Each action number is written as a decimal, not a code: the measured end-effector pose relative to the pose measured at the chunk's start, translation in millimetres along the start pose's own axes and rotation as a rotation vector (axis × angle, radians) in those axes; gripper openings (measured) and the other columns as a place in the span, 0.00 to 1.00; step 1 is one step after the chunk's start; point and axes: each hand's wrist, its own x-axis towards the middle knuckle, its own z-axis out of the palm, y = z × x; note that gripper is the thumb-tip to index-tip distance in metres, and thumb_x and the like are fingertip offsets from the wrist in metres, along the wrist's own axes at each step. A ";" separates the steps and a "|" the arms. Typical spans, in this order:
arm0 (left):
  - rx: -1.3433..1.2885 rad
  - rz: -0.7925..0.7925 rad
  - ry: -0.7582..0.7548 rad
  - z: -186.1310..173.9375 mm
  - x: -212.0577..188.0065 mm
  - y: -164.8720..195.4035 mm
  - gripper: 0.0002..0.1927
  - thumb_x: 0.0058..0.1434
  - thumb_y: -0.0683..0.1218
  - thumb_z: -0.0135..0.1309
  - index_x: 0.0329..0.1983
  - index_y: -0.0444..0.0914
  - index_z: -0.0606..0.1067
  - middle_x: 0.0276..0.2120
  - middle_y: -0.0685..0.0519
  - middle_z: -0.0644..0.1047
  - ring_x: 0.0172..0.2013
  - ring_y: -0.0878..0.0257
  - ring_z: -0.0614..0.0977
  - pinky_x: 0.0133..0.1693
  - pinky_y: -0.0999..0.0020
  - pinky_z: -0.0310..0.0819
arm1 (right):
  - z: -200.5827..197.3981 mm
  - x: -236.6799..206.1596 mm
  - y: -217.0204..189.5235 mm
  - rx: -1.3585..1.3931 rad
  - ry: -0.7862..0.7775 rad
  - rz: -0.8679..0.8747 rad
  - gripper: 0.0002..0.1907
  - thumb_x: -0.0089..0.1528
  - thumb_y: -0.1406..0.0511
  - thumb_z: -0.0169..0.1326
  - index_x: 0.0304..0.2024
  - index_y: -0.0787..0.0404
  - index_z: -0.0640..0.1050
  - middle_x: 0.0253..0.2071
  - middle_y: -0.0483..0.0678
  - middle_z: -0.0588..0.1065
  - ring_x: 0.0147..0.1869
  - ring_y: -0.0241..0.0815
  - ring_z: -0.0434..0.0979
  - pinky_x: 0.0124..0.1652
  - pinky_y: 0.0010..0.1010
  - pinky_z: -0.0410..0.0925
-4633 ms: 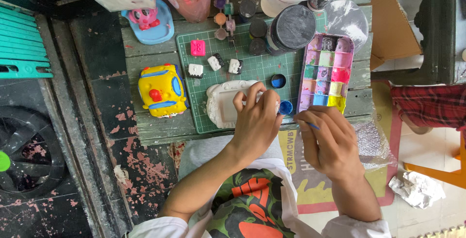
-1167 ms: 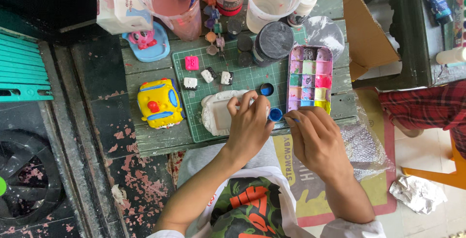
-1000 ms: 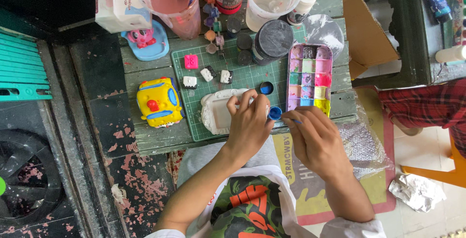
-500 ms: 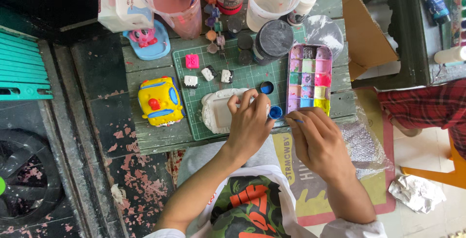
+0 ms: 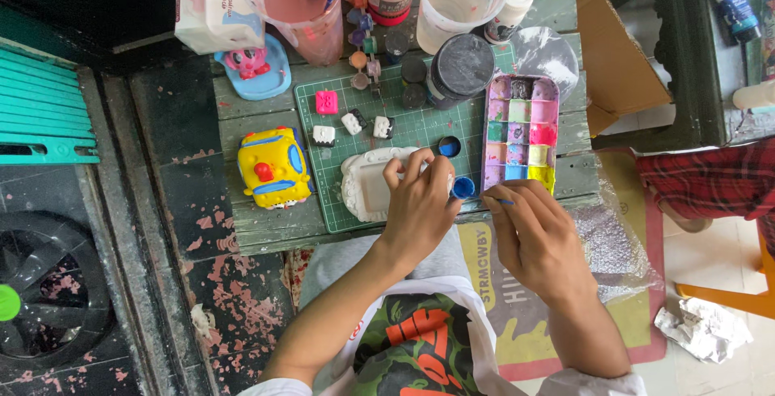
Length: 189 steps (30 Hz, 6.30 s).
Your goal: The person sits at a cluttered workbench and paints small white plaster figurines with a brush. They open a jar of blue paint, dip the brush, and apply blue paint to the base and edges of a white plaster figurine, holding it in one hand while painting with the other.
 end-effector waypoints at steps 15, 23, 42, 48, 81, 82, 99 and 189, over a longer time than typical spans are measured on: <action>-0.007 -0.009 -0.013 -1.8 0.1 0.9 0.20 0.54 0.41 0.66 0.43 0.36 0.68 0.33 0.53 0.79 0.55 0.55 0.73 0.54 0.49 0.51 | 1.6 2.8 -0.3 0.025 0.032 0.008 0.06 0.63 0.79 0.53 0.43 0.71 0.75 0.41 0.55 0.78 0.42 0.54 0.78 0.43 0.42 0.71; -0.002 0.003 0.019 -0.1 0.0 1.1 0.20 0.54 0.42 0.66 0.43 0.36 0.68 0.34 0.52 0.79 0.55 0.54 0.72 0.53 0.49 0.51 | -0.9 2.9 -1.6 0.041 0.029 0.031 0.06 0.64 0.78 0.52 0.43 0.70 0.76 0.41 0.55 0.78 0.42 0.54 0.78 0.43 0.42 0.71; 0.004 0.062 0.024 5.0 -4.3 -5.4 0.19 0.51 0.40 0.65 0.42 0.38 0.69 0.34 0.55 0.79 0.57 0.56 0.71 0.53 0.49 0.50 | -2.4 -2.1 0.1 -0.002 0.075 0.081 0.05 0.65 0.78 0.53 0.43 0.69 0.76 0.40 0.52 0.78 0.43 0.53 0.79 0.43 0.41 0.71; 0.068 0.120 0.065 7.7 -11.4 -7.9 0.15 0.54 0.37 0.62 0.41 0.39 0.70 0.33 0.56 0.78 0.59 0.59 0.71 0.54 0.51 0.48 | -2.8 -11.4 -2.1 0.000 0.045 0.001 0.08 0.62 0.79 0.54 0.44 0.71 0.75 0.42 0.54 0.78 0.45 0.55 0.79 0.44 0.42 0.72; 0.066 0.122 0.064 7.7 -13.4 -6.8 0.15 0.55 0.38 0.63 0.42 0.39 0.71 0.35 0.56 0.79 0.58 0.59 0.71 0.55 0.51 0.49 | -1.9 -18.6 -1.7 -0.006 0.016 -0.044 0.10 0.60 0.79 0.55 0.44 0.72 0.75 0.43 0.54 0.78 0.47 0.56 0.79 0.46 0.44 0.72; 0.066 0.125 0.066 7.7 -12.9 -6.7 0.15 0.54 0.38 0.63 0.42 0.38 0.71 0.35 0.56 0.79 0.58 0.59 0.71 0.55 0.51 0.49 | -2.3 -19.1 -2.3 0.009 0.021 -0.030 0.10 0.60 0.79 0.55 0.44 0.72 0.75 0.43 0.54 0.78 0.47 0.55 0.79 0.46 0.43 0.72; 0.059 0.100 0.066 7.7 -9.9 -7.9 0.15 0.56 0.40 0.64 0.43 0.38 0.70 0.36 0.55 0.80 0.58 0.58 0.71 0.56 0.50 0.49 | 0.4 -14.3 -3.8 -0.041 0.034 0.001 0.11 0.61 0.79 0.55 0.46 0.71 0.75 0.43 0.56 0.77 0.48 0.56 0.79 0.45 0.43 0.72; 0.028 0.091 0.030 5.5 -7.2 -11.9 0.17 0.56 0.41 0.65 0.44 0.38 0.70 0.34 0.56 0.80 0.57 0.59 0.71 0.55 0.49 0.49 | -3.2 -4.7 -5.7 -0.025 -0.035 -0.023 0.13 0.60 0.79 0.53 0.48 0.71 0.74 0.43 0.55 0.78 0.45 0.55 0.78 0.45 0.44 0.71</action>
